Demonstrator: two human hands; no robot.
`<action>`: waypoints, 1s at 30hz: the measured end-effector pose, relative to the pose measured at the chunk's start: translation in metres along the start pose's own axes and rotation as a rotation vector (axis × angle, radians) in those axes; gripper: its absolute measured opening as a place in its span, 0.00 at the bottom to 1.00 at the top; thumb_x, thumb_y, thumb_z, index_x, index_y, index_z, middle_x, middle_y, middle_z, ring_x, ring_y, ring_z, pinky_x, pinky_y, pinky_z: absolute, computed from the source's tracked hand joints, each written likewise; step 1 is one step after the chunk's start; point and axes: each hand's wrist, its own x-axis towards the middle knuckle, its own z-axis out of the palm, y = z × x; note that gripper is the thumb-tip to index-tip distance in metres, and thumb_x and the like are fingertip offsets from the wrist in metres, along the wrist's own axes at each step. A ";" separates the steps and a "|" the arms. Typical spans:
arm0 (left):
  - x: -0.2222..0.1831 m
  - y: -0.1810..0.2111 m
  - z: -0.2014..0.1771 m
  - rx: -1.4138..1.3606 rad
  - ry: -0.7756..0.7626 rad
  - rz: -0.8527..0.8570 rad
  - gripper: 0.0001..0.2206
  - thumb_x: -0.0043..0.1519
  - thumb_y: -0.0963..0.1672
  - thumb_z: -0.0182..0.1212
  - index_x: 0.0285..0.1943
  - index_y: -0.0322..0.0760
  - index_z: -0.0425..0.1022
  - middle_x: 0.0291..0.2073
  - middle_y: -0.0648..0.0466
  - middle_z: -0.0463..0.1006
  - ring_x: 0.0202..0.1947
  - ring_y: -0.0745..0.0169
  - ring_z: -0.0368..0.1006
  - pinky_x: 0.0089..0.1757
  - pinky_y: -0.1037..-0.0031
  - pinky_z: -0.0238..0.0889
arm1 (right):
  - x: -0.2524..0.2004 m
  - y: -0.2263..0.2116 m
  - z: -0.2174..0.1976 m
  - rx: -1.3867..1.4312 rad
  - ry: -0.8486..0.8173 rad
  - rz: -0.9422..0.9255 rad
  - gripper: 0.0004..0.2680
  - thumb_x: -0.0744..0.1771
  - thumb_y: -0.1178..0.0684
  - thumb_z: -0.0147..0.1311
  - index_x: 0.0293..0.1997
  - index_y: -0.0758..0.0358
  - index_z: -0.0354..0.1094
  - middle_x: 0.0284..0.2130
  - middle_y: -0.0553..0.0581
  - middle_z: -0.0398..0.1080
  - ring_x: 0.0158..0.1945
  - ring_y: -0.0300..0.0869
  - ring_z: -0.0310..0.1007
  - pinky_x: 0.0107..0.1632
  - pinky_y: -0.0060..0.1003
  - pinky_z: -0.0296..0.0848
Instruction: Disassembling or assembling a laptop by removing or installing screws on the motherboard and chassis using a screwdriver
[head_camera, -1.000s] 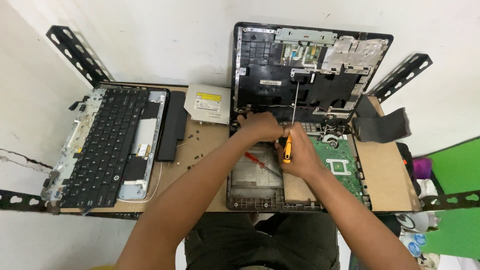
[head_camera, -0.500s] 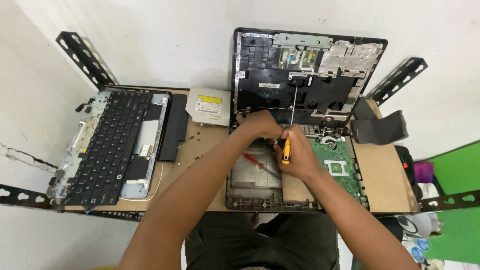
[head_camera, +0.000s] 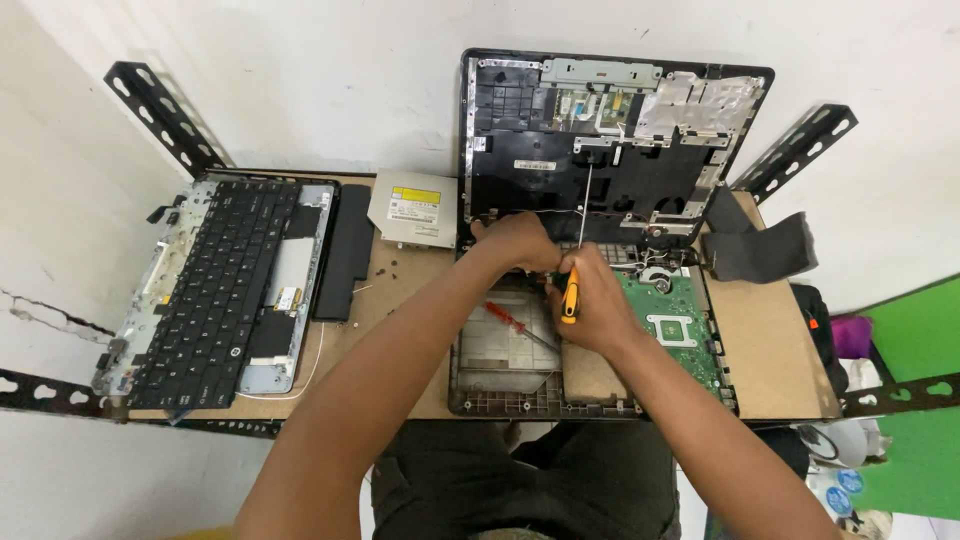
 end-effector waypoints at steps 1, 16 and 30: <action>-0.004 0.003 -0.002 0.000 -0.002 0.000 0.26 0.47 0.53 0.55 0.46 0.28 0.74 0.33 0.45 0.78 0.37 0.45 0.75 0.41 0.58 0.67 | 0.000 -0.001 0.000 0.000 0.000 0.002 0.12 0.58 0.61 0.58 0.39 0.60 0.57 0.31 0.59 0.60 0.35 0.58 0.66 0.36 0.45 0.66; 0.013 -0.020 0.021 0.115 0.217 0.430 0.06 0.45 0.41 0.54 0.17 0.41 0.75 0.13 0.55 0.74 0.19 0.51 0.72 0.31 0.63 0.69 | 0.001 0.002 0.001 -0.045 -0.046 -0.052 0.11 0.59 0.60 0.57 0.40 0.59 0.58 0.32 0.58 0.60 0.36 0.59 0.65 0.36 0.48 0.65; 0.004 -0.004 0.015 0.328 0.154 0.564 0.02 0.48 0.39 0.60 0.24 0.33 0.74 0.20 0.47 0.76 0.24 0.46 0.74 0.33 0.62 0.68 | 0.003 -0.009 -0.004 -0.037 -0.041 -0.002 0.13 0.57 0.61 0.57 0.39 0.61 0.58 0.32 0.61 0.59 0.35 0.63 0.64 0.35 0.50 0.65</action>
